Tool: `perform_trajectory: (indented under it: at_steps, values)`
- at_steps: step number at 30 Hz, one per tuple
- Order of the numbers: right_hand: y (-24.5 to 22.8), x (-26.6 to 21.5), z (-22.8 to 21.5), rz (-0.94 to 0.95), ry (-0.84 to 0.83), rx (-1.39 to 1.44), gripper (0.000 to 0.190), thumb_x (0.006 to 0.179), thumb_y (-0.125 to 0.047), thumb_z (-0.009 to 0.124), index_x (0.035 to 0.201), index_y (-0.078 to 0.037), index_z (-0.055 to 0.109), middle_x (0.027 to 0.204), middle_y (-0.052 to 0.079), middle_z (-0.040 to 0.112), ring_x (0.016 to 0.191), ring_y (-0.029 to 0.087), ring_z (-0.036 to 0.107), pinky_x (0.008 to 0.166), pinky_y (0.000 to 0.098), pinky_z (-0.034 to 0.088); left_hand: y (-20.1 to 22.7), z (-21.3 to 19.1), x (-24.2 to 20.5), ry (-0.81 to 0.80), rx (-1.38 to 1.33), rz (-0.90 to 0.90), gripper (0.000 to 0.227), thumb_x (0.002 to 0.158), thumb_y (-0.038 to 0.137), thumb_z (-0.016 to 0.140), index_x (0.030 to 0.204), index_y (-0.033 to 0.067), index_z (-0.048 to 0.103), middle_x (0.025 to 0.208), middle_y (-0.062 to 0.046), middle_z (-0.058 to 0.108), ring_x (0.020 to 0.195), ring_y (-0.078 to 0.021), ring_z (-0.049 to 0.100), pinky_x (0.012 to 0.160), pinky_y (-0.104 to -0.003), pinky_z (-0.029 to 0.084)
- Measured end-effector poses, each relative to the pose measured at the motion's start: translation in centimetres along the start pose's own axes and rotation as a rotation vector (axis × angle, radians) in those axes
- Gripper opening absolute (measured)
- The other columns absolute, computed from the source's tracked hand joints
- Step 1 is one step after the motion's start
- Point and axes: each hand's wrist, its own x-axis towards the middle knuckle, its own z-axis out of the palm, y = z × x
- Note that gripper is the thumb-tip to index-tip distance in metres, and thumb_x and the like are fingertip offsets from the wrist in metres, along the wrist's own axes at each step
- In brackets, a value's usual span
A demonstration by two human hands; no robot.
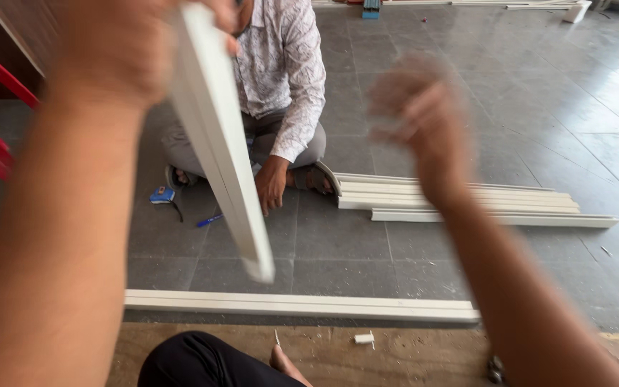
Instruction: The person sits on the floor and uses a hammer to tap metal clips onto the ends of white plastic moldings. They repeatedly pick up a molding, place a clip, and hammer it into place, then set the molding aside.
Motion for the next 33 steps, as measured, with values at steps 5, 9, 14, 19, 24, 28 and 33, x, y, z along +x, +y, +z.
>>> perform_trajectory:
  at_steps: [5,9,14,19,24,28,33]
  values:
    - [-3.7,1.3,-12.0,-0.165,-0.08,0.287,0.083,0.099,-0.07,0.053,0.153,-0.016,0.021,0.158,0.019,0.036,0.143,0.039,0.044,0.113,0.0643,0.044,-2.2,6.8,0.0,-0.23,0.108,0.0,0.028,0.076,0.02,0.072,0.101,0.0081,0.065,0.088,-0.003,0.071,0.084,-0.0171,0.073,0.077,-0.04,0.061]
    - [-3.7,0.1,-22.7,-0.152,0.107,0.606,0.062,0.1,-0.061,0.052,0.135,-0.015,0.032,0.136,0.015,0.045,0.127,0.034,0.048,0.11,0.0605,0.045,-4.9,12.1,-2.4,-0.553,0.126,-0.26,0.068,0.06,0.022,0.079,0.125,0.0153,0.061,0.091,-0.004,0.074,0.084,-0.0209,0.075,0.079,-0.039,0.06]
    - [3.6,-9.1,-27.7,0.019,0.605,0.854,0.039,0.101,-0.05,0.05,0.112,-0.013,0.046,0.109,0.011,0.056,0.107,0.029,0.053,0.107,0.0556,0.048,-10.7,16.3,-7.6,-0.887,0.459,-0.355,0.077,0.06,0.024,0.083,0.133,0.0148,0.061,0.101,-0.016,0.077,0.09,-0.0273,0.074,0.08,-0.04,0.059]
    - [14.2,-20.3,-19.5,0.465,1.182,0.75,0.019,0.097,-0.035,0.049,0.087,-0.019,0.052,0.08,0.005,0.061,0.088,0.023,0.062,0.1,0.0562,0.052,-16.3,18.9,-17.1,-1.177,0.568,-0.645,0.064,0.062,0.025,0.084,0.123,0.0328,0.067,0.106,-0.001,0.078,0.098,-0.0227,0.075,0.086,-0.04,0.057]
    - [19.9,-21.1,-9.9,0.7,1.335,0.71,0.034,0.098,-0.042,0.059,0.114,-0.015,0.046,0.119,0.009,0.061,0.122,0.034,0.063,0.106,0.0611,0.046,-21.2,17.6,-25.1,-0.897,0.768,-0.682,0.052,0.069,0.012,0.072,0.117,0.0315,0.07,0.104,0.0,0.078,0.1,-0.0225,0.074,0.084,-0.042,0.06]
    - [23.2,-20.5,-4.0,0.842,1.312,0.721,0.063,0.094,-0.05,0.062,0.143,-0.017,0.04,0.13,0.007,0.061,0.123,0.034,0.061,0.111,0.0547,0.047,-22.5,19.9,-28.1,-0.869,0.72,-0.719,0.059,0.067,0.015,0.078,0.122,0.0325,0.064,0.106,0.001,0.074,0.104,-0.0219,0.071,0.086,-0.044,0.056]
    - [27.0,-21.4,-0.4,0.933,1.276,0.814,0.065,0.089,-0.042,0.068,0.143,-0.02,0.04,0.128,0.009,0.061,0.121,0.033,0.063,0.108,0.0506,0.048,-23.7,23.1,-30.1,-0.883,0.654,-0.668,0.053,0.078,0.017,0.08,0.127,0.0262,0.06,0.118,0.0,0.07,0.114,-0.0208,0.066,0.09,-0.045,0.053]
